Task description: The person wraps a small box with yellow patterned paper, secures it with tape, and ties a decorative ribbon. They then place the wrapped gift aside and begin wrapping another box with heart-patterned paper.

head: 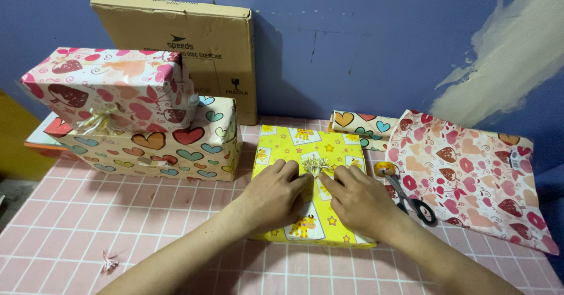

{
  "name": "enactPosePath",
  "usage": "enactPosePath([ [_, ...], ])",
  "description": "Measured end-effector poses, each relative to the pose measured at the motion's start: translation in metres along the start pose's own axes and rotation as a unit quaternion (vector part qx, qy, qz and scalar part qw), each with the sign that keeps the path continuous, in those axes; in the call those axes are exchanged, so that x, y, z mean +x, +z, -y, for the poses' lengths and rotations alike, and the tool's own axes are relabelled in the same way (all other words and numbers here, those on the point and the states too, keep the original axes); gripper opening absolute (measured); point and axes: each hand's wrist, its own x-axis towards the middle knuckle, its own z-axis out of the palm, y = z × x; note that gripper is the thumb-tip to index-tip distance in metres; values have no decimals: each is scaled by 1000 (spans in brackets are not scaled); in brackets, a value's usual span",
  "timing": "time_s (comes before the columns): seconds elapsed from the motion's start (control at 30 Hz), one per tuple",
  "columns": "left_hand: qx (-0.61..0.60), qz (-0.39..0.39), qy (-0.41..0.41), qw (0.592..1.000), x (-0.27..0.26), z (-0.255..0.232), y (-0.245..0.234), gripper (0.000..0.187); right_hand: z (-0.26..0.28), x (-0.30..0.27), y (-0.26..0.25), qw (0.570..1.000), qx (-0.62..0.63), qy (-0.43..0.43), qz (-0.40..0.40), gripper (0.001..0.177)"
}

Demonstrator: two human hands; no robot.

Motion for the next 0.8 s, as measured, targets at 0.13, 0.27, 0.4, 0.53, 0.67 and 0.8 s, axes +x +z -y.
enactPosePath([
  [0.13, 12, 14, -2, 1000, 0, 0, -2, 45, 2, -1, -3, 999, -15, 17, 46, 50],
  [0.27, 22, 31, -18, 999, 0, -1, -5, 50, 3, -2, -5, 996, -20, 43, 81, 54],
  [0.4, 35, 52, -34, 997, -1, -2, -4, 53, 1, -6, -1, 998, -33, 39, 48, 49],
  [0.53, 53, 41, -31, 997, -3, -1, -2, 53, -1, -10, 4, 998, -25, 39, 29, 47],
  [0.67, 62, 30, -32, 997, -4, -1, 0, 42, -2, -13, 8, 999, -15, 38, 19, 46],
  [0.8, 51, 24, -31, 998, -5, 0, 2, 36, -1, -14, 6, 999, -39, 17, 12, 46],
])
